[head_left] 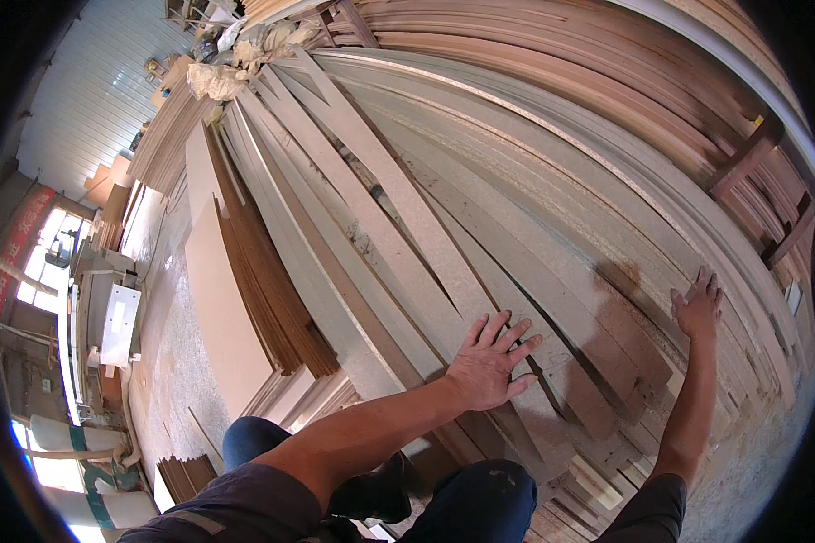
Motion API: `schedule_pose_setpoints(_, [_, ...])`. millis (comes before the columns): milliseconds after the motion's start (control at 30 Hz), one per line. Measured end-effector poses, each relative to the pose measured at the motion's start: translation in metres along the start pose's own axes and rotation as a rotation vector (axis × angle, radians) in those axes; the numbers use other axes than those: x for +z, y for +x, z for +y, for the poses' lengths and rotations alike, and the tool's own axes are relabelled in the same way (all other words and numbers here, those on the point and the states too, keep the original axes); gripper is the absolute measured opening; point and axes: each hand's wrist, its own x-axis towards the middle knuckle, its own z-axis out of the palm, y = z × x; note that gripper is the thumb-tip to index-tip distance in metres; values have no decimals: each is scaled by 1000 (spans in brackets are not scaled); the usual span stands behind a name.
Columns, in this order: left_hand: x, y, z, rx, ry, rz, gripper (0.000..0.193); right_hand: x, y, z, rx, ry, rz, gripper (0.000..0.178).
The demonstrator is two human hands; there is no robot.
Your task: The person sorts through a stack of wooden planks, selecting specific pieces. They then use a red marker to mark a plank and a calculator to perform calculations before moving a large sheet of plywood.
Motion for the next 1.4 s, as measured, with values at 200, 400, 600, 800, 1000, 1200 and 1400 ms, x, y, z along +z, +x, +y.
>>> schedule_pose_setpoints(200, [-1, 0, 1, -12, 10, 3, 67, -4, 7, -6, 2, -24, -35, 96])
schedule_pose_setpoints(400, [3, 1, 1, 24, -16, 73, 67, -8, 5, -5, 35, -10, -9, 95])
schedule_pose_setpoints(600, [-2, -1, 0, -1, -15, 60, 68, -20, -6, -12, 9, -53, 46, 88])
schedule_pose_setpoints(800, [0, 2, 3, 14, 23, 89, 68, 14, -31, 4, -137, -29, 102, 74])
schedule_pose_setpoints(1000, [3, 1, 0, 45, 89, 135, 69, 33, -66, -6, -284, 46, 200, 70])
schedule_pose_setpoints(1200, [-1, 0, 0, 29, 92, 82, 69, 20, -77, -13, -277, 67, 94, 72])
schedule_pose_setpoints(1400, [3, 0, 1, 47, 103, 98, 68, 21, -77, -10, -306, 137, 78, 75])
